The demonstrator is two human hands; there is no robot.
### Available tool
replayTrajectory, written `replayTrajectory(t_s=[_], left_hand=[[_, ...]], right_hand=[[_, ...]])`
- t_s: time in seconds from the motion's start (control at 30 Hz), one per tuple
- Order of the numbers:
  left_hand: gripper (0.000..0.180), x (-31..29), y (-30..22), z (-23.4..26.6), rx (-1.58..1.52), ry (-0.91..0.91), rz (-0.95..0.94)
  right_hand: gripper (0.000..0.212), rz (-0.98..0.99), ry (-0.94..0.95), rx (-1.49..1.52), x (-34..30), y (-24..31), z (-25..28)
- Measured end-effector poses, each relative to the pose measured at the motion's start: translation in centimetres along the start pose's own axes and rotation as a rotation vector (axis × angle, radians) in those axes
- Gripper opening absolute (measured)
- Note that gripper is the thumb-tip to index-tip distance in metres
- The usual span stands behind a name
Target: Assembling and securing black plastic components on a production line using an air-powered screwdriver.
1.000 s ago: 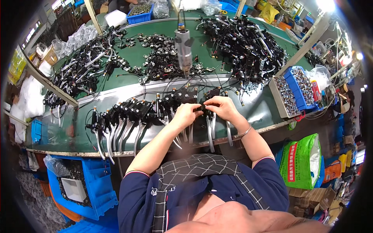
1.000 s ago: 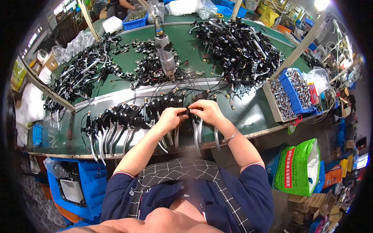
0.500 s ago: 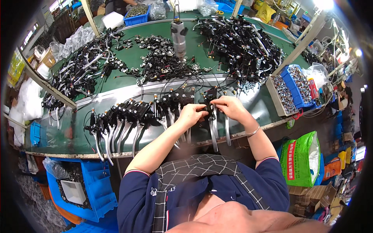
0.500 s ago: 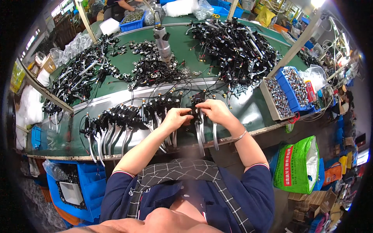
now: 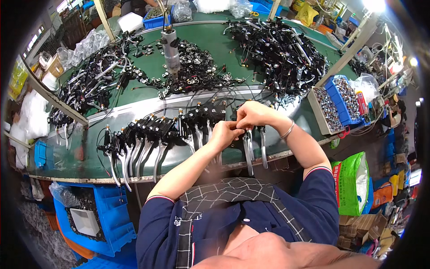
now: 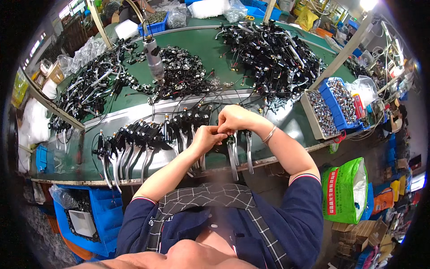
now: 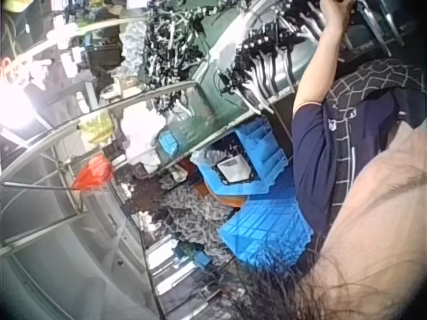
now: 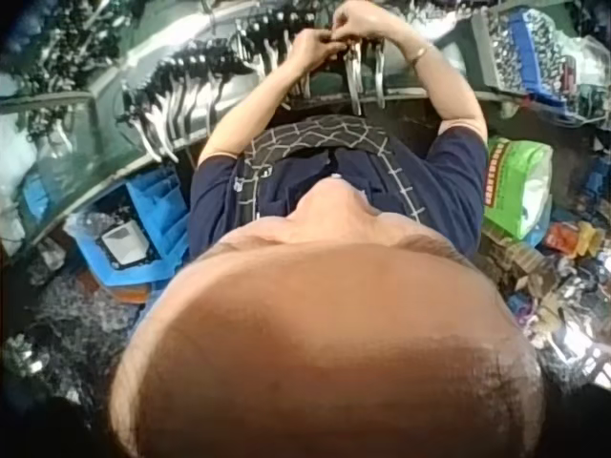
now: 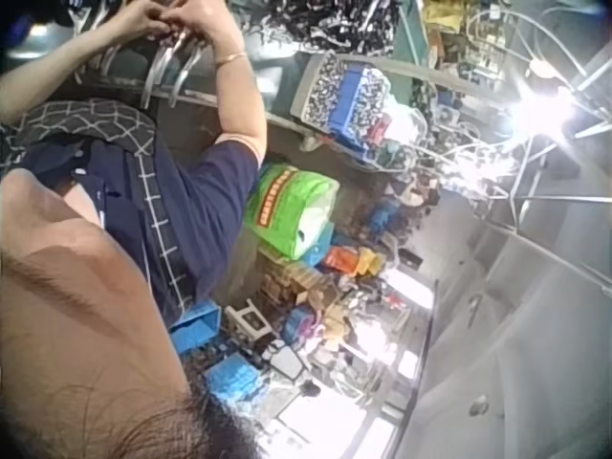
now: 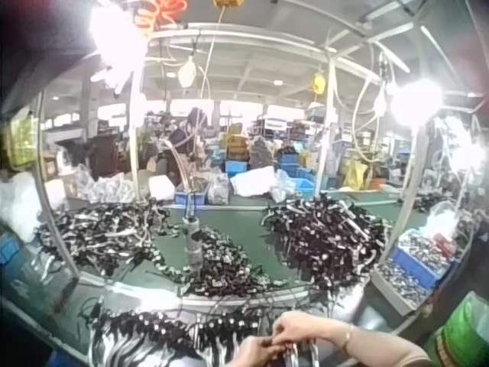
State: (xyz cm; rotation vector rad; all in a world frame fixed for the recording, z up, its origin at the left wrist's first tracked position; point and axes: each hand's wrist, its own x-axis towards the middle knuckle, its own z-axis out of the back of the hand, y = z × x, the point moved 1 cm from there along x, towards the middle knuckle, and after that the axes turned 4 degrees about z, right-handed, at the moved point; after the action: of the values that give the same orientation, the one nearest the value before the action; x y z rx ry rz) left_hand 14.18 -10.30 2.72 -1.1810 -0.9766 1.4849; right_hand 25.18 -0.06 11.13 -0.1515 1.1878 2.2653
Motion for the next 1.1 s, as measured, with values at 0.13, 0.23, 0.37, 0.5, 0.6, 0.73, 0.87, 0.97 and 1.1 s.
replayTrajectory(t_s=[0.13,0.23,0.37,0.5,0.6,0.73,0.87,0.97,1.1], left_hand=[[0.024,0.5,1.0,0.1,-0.032,-0.021,-0.006],[0.026,0.4,1.8,0.2,-0.062,-0.042,0.036],[0.032,0.8,2.0,0.9,-0.078,-0.083,-0.082],[0.038,0.3,1.3,1.5,-0.049,-0.074,-0.02],[0.039,0.2,1.3,1.7,-0.081,-0.053,-0.019],[0.04,0.6,1.7,1.9,-0.047,-0.027,-0.034],[0.037,1.2,2.9,1.5,-0.133,-0.024,0.02],[0.031,1.2,3.0,1.4,-0.162,-0.026,0.036],[0.033,1.2,2.8,1.2,-0.165,-0.034,0.012]], right_hand=[[0.019,-0.096,0.141,-0.273,1.4,1.6,0.4],[0.043,0.07,0.041,-0.874,2.2,2.5,0.2],[0.07,0.418,-0.587,-0.255,7.7,4.8,2.6],[0.053,0.721,-0.302,0.644,13.3,9.6,0.9],[0.044,0.603,-0.259,0.488,11.8,8.2,2.5],[0.041,0.505,-0.332,0.512,3.8,4.8,4.5],[0.034,0.576,-0.618,0.888,1.4,2.2,2.4],[0.039,0.565,-0.623,0.851,1.1,2.5,1.1],[0.037,0.54,-0.639,0.859,1.3,1.6,0.5]])
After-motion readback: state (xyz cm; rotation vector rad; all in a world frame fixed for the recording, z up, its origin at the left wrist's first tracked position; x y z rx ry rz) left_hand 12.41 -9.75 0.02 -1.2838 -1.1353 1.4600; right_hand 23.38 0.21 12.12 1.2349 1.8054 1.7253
